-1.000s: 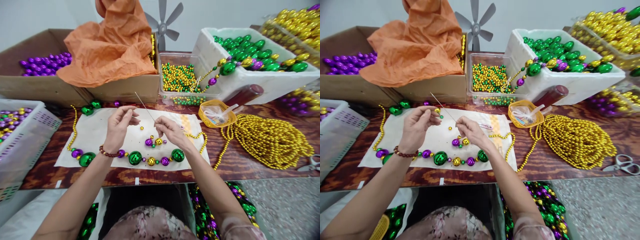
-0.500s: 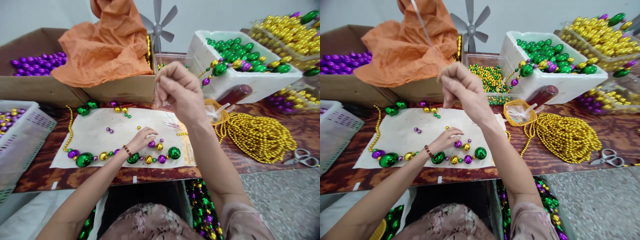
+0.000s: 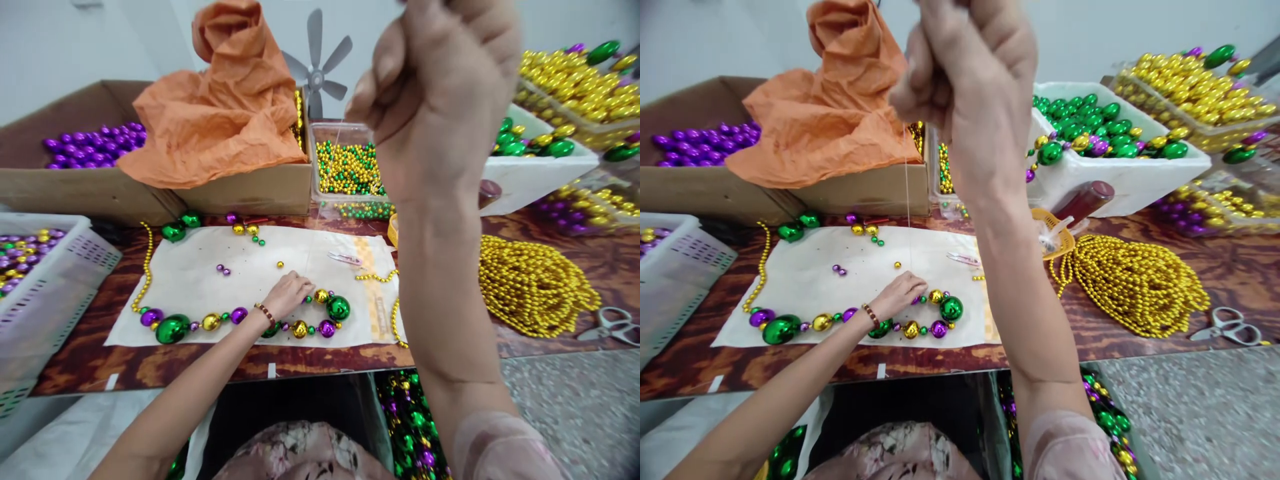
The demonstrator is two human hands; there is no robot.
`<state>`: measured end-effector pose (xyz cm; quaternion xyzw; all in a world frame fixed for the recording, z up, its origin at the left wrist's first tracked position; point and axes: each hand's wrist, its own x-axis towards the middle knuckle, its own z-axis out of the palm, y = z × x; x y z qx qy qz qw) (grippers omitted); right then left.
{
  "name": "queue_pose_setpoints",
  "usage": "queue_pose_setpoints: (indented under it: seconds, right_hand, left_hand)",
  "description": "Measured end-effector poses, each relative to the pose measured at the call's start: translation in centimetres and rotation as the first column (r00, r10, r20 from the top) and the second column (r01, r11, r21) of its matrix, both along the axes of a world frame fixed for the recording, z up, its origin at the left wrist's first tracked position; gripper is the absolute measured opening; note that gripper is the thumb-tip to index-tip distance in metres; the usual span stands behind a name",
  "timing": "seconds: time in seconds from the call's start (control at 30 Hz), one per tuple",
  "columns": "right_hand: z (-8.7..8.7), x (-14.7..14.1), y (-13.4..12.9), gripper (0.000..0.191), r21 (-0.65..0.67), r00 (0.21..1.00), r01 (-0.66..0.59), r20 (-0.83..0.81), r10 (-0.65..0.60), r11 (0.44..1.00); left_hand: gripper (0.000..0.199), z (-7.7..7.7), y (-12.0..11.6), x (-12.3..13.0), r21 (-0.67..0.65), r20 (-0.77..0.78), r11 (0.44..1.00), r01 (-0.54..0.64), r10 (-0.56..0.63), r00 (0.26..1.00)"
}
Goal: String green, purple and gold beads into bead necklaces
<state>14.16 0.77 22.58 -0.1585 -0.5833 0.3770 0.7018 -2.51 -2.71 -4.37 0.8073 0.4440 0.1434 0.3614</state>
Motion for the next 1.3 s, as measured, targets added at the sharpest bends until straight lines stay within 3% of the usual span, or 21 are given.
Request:
queue_pose_setpoints:
  seconds: [0.1,0.3,0.53,0.67,0.8,0.93,1.03,1.13,1.3]
  right_hand:
    - [-0.9,-0.3,0.6,0.018,-0.077,1.000,-0.006,-0.001,0.006,0.997]
    - [-2.6,-0.9,2.2,0.010,-0.234,1.000,-0.019,0.009,0.022,0.972]
    - [-5.9,-1.1,3.0,0.024,-0.360,0.961,-0.273,-0.066,0.267,0.892]
    - [-7.8,-1.8,2.3,0.031,-0.479,0.934,-0.343,-0.084,0.347,0.808]
    - [-9.5,-2.7,1.7,0.027,-0.540,0.949,-0.287,-0.048,0.312,0.791]
    - [-10.8,-3.6,1.2,0.027,-0.583,0.961,-0.250,-0.056,0.270,0.773]
    - [-11.5,-4.2,0.9,0.028,-0.623,0.965,-0.238,-0.063,0.256,0.745]
    - [-12.2,-4.7,0.6,0.029,-0.647,0.967,-0.235,-0.078,0.244,0.725]
    - [-13.6,-5.3,0.2,0.030,-0.681,0.977,-0.200,-0.088,0.193,0.704]
  left_hand:
    - [0.025,-0.1,-0.3,0.2,-0.027,-0.073,0.999,0.021,-0.023,0.997]
    - [0.031,0.8,-0.3,-0.3,-0.067,-0.140,0.996,-0.062,0.052,0.989]
    - [0.040,2.1,-0.3,-2.7,-0.124,-0.173,0.990,-0.068,0.046,0.984]
    - [0.040,2.2,-0.4,-3.9,-0.154,-0.127,0.985,-0.081,0.062,0.990]
    - [0.037,3.3,-0.5,-4.9,-0.106,-0.021,0.983,-0.153,0.151,0.988]
    - [0.037,5.5,-0.4,-5.5,-0.077,0.121,0.971,-0.226,0.234,0.965]
    - [0.034,7.1,-0.1,-5.5,-0.099,0.318,0.934,-0.344,0.357,0.878]
    - [0.035,8.4,0.1,-5.2,-0.177,0.522,0.882,-0.436,0.460,0.718]
    - [0.027,9.5,0.0,-4.2,-0.214,0.696,0.857,-0.469,0.470,0.543]
